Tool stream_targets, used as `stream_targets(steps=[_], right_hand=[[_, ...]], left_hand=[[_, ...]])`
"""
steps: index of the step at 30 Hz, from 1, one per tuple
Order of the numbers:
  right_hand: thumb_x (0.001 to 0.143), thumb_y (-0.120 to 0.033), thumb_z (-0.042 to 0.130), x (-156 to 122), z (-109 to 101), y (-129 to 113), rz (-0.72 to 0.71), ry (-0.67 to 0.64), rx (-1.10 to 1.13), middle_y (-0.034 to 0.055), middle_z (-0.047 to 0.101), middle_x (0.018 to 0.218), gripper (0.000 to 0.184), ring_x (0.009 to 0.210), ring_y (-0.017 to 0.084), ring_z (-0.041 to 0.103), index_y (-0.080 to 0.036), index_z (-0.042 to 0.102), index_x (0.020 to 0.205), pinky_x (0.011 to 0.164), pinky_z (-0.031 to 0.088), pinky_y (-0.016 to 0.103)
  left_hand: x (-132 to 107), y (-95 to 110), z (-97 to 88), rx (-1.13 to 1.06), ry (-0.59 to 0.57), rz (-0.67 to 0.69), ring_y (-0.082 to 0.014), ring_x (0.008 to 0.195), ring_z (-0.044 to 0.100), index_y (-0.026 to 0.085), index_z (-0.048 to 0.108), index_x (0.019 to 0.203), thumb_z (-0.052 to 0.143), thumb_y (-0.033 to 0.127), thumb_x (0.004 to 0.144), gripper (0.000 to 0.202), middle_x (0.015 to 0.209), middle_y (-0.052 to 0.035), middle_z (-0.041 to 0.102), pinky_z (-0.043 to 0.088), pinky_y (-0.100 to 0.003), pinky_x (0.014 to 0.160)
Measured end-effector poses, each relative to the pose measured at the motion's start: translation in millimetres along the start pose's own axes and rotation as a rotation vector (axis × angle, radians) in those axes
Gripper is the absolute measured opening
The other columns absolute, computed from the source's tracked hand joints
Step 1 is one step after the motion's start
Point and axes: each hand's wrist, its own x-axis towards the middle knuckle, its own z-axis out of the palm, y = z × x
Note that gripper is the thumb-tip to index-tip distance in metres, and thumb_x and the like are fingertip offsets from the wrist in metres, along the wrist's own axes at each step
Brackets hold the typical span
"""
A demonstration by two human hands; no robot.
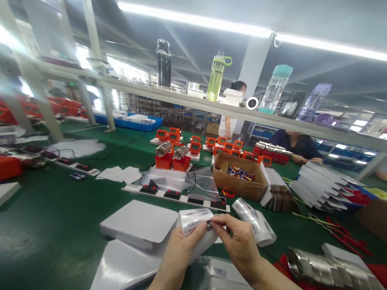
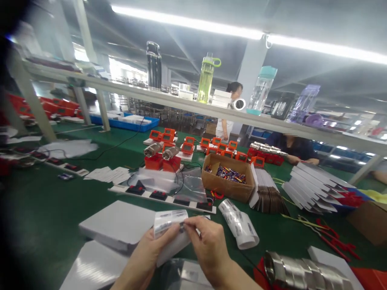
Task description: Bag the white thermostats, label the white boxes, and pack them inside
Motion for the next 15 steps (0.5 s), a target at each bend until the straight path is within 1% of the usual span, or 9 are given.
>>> stream_targets(steps=[3,6,8,10,11,13,15], right_hand=[[0.089,-0.029,0.057,0.0,1.2,3.4,0.031,-0.002,-0.002,0.0005,0.072,0.082,0.013,0.068,0.016,0.066,-0.023,0.068,0.087,0.061,0.048,0.025],[0.089,-0.028,0.056,-0.6,2.5,4.7,0.086,0.0,0.025,-0.0002,0.07,0.078,0.012,0.066,0.017,0.064,-0.023,0.066,0.086,0.059,0.046,0.025],[0.089,-0.026,0.055,-0.4,2.4,4.6,0.069,0.023,0.038,0.0008,0.069,0.081,0.011,0.073,0.017,0.064,-0.023,0.064,0.085,0.064,0.047,0.025],[0.089,-0.023,0.053,0.2,0.0,3.8,0.041,0.053,0.044,0.003,0.068,0.089,0.011,0.082,0.018,0.063,-0.022,0.063,0.084,0.068,0.047,0.026],[0.089,-0.023,0.053,0.6,-2.3,3.3,0.036,0.064,0.046,0.0041,0.067,0.094,0.011,0.085,0.018,0.063,-0.022,0.063,0.084,0.069,0.047,0.026],[0.089,-0.023,0.054,1.1,-9.0,2.5,0.057,0.089,0.05,0.0055,0.064,0.101,0.01,0.087,0.017,0.062,-0.021,0.062,0.083,0.069,0.046,0.026],[0.088,-0.025,0.057,1.1,-17.4,2.9,0.102,0.126,0.055,0.0052,0.063,0.103,0.009,0.088,0.017,0.061,-0.021,0.063,0.082,0.069,0.046,0.026]], left_hand=[[2.8,-0.9,0.2,-0.003,-0.007,-0.008,-0.0258,0.089,0.065,0.013,0.07,0.097,0.076,0.048,0.067,0.047,0.088,-0.0081,0.072,0.048,-0.032,0.083],[3.0,-1.8,1.1,0.026,0.009,-0.011,-0.0265,0.086,0.065,0.015,0.071,0.094,0.069,0.055,0.072,0.046,0.085,-0.0069,0.072,0.048,-0.034,0.083],[2.6,-1.8,2.0,0.087,0.056,-0.001,-0.0269,0.087,0.064,0.016,0.071,0.091,0.063,0.06,0.075,0.047,0.085,-0.0062,0.072,0.048,-0.034,0.082],[4.0,-0.7,2.6,0.155,0.11,0.034,-0.0268,0.087,0.063,0.018,0.071,0.087,0.059,0.063,0.076,0.048,0.085,-0.0055,0.072,0.048,-0.034,0.083],[6.2,0.2,2.8,0.183,0.119,0.052,-0.0264,0.085,0.063,0.018,0.071,0.087,0.058,0.064,0.077,0.049,0.085,-0.0056,0.072,0.048,-0.034,0.083],[15.0,2.1,2.5,0.282,0.073,0.098,-0.0252,0.082,0.063,0.016,0.069,0.091,0.049,0.065,0.082,0.053,0.085,-0.0068,0.072,0.049,-0.034,0.083],[30.1,2.2,0.9,0.489,-0.012,0.155,-0.0239,0.081,0.064,0.013,0.066,0.098,0.035,0.06,0.089,0.057,0.089,-0.0091,0.071,0.05,-0.033,0.08]])
